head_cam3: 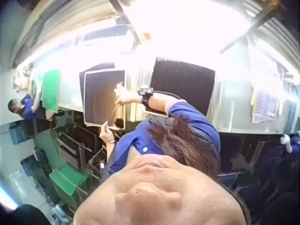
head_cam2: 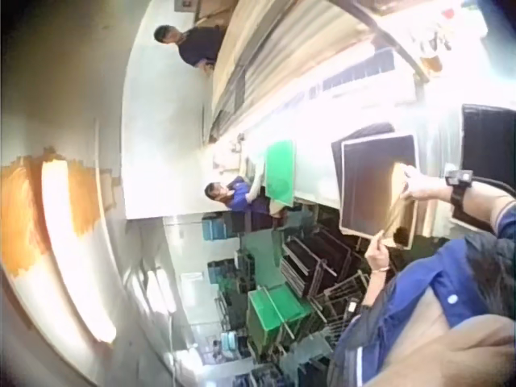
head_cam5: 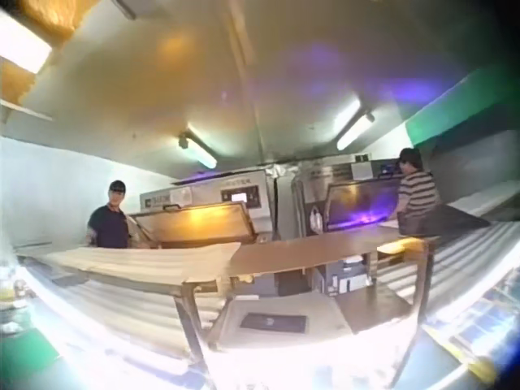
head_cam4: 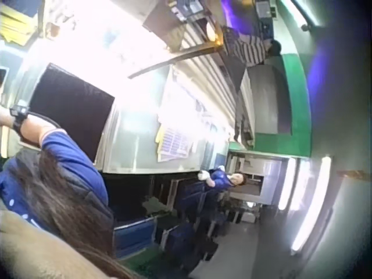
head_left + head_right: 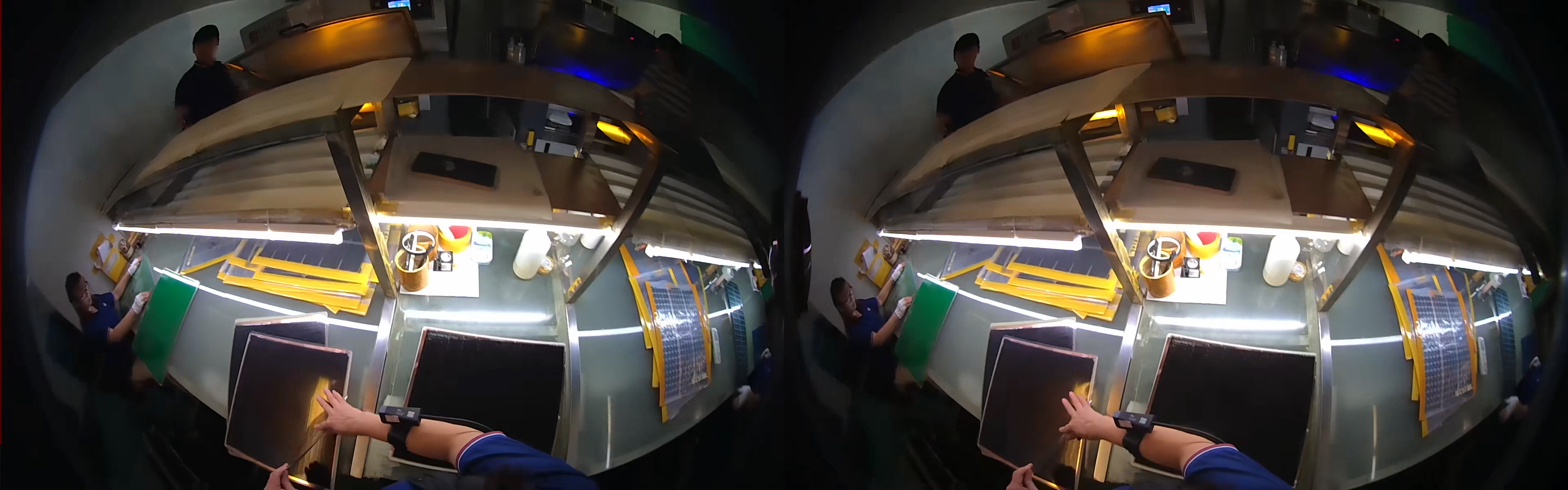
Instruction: Assemble solar panels by placing solar cells and backing plates on an assembly table.
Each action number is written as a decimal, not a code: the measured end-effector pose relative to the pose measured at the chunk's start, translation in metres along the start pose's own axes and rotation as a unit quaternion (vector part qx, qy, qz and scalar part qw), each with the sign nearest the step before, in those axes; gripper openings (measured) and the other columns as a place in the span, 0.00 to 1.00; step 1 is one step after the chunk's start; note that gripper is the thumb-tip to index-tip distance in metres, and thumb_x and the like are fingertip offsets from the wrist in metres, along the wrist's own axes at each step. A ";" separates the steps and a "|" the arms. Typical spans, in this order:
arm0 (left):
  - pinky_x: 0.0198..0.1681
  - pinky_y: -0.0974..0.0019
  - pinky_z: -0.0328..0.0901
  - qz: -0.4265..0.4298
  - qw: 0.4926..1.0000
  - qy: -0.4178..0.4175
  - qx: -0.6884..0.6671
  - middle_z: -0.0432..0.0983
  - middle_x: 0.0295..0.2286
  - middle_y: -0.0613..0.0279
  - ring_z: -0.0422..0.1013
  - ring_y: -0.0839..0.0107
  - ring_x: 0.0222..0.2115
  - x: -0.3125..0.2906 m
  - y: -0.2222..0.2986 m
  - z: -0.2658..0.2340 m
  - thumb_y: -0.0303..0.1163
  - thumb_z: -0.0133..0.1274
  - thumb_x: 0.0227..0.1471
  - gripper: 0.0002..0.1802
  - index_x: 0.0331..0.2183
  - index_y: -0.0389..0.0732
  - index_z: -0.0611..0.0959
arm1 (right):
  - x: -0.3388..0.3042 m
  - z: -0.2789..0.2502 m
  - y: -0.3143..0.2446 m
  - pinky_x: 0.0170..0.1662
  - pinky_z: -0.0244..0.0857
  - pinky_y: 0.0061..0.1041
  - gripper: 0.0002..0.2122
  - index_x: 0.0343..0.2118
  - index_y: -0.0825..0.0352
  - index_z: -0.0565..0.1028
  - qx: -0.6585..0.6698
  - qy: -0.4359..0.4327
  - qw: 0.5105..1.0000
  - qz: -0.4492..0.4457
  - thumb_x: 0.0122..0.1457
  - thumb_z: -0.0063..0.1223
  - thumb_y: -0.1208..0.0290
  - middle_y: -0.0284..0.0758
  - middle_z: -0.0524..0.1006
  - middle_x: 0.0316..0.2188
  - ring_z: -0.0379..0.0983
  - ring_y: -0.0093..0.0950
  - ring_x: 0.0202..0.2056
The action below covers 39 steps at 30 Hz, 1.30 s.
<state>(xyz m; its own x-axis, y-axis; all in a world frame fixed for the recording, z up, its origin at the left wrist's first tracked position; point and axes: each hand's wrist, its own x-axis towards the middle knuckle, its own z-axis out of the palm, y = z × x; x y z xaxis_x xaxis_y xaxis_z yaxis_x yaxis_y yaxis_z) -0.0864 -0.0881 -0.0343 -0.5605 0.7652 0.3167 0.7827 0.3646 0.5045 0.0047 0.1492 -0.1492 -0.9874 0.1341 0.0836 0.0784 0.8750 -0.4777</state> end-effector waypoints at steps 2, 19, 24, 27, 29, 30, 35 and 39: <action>0.38 0.62 0.69 0.087 0.991 0.091 0.053 0.79 0.32 0.53 0.75 0.58 0.33 0.011 0.007 0.000 0.22 0.50 0.52 0.06 0.32 0.34 0.81 | 0.007 -0.003 -0.001 0.58 0.42 0.56 0.18 0.48 0.44 0.73 0.036 -0.056 0.997 0.038 0.54 0.47 0.51 0.60 0.52 0.58 0.42 0.63 0.59; 0.57 0.33 0.38 -0.014 0.970 -0.172 0.172 0.48 0.58 0.43 0.44 0.34 0.57 0.041 -0.009 0.150 0.47 0.44 0.52 0.29 0.56 0.52 0.67 | 0.107 -0.112 -0.009 0.26 0.70 0.36 0.06 0.26 0.65 0.77 0.101 0.137 0.983 -0.076 0.43 0.53 0.73 0.46 0.76 0.20 0.76 0.43 0.25; 0.55 0.33 0.45 -0.022 0.969 -0.157 0.187 0.46 0.59 0.42 0.46 0.34 0.57 0.036 -0.020 0.136 0.44 0.48 0.50 0.33 0.58 0.53 0.62 | 0.083 -0.248 -0.065 0.30 0.68 0.38 0.05 0.25 0.71 0.73 0.098 0.288 0.950 -0.072 0.44 0.46 0.81 0.47 0.74 0.18 0.75 0.45 0.26; 0.55 0.33 0.45 -0.018 0.966 -0.157 0.206 0.47 0.59 0.41 0.48 0.33 0.56 0.028 -0.026 0.134 0.44 0.47 0.50 0.32 0.58 0.54 0.63 | 0.080 -0.230 -0.063 0.31 0.69 0.36 0.09 0.31 0.68 0.74 0.060 0.274 0.958 -0.066 0.47 0.43 0.81 0.46 0.76 0.22 0.75 0.43 0.26; 0.55 0.33 0.45 -0.003 0.965 -0.152 0.215 0.48 0.58 0.41 0.48 0.34 0.56 0.024 -0.030 0.135 0.45 0.47 0.50 0.31 0.57 0.54 0.64 | 0.083 -0.235 -0.068 0.32 0.69 0.35 0.10 0.32 0.68 0.74 0.080 0.306 0.948 -0.036 0.47 0.43 0.81 0.44 0.77 0.25 0.76 0.41 0.28; 0.55 0.33 0.46 0.006 0.963 -0.148 0.227 0.49 0.58 0.42 0.49 0.35 0.55 0.024 -0.032 0.135 0.46 0.47 0.51 0.30 0.56 0.54 0.66 | 0.081 -0.259 -0.081 0.32 0.69 0.34 0.10 0.33 0.67 0.74 0.015 0.335 0.941 -0.055 0.47 0.44 0.80 0.43 0.77 0.27 0.76 0.39 0.29; 0.51 0.35 0.51 0.069 0.964 -0.129 0.224 0.54 0.56 0.44 0.53 0.38 0.53 0.038 -0.035 0.132 0.49 0.45 0.52 0.29 0.55 0.55 0.67 | 0.057 -0.371 -0.148 0.28 0.69 0.32 0.08 0.31 0.66 0.76 -0.064 0.495 0.856 -0.136 0.48 0.48 0.77 0.41 0.76 0.21 0.75 0.38 0.24; 0.51 0.34 0.52 0.069 0.966 -0.129 0.215 0.54 0.56 0.45 0.54 0.36 0.53 0.043 -0.051 0.133 0.48 0.46 0.52 0.28 0.55 0.57 0.67 | -0.006 -0.326 -0.156 0.26 0.69 0.28 0.07 0.31 0.65 0.77 -0.088 0.378 0.912 -0.133 0.49 0.51 0.75 0.38 0.78 0.27 0.74 0.33 0.21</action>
<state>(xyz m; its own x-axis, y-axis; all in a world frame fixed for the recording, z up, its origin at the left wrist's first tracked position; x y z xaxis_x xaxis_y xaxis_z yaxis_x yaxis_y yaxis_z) -0.1145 -0.0025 -0.1534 -0.4006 0.9085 0.1193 0.9160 0.3941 0.0746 0.0428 0.1636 0.2099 -0.6028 0.1299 0.7873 -0.0636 0.9757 -0.2097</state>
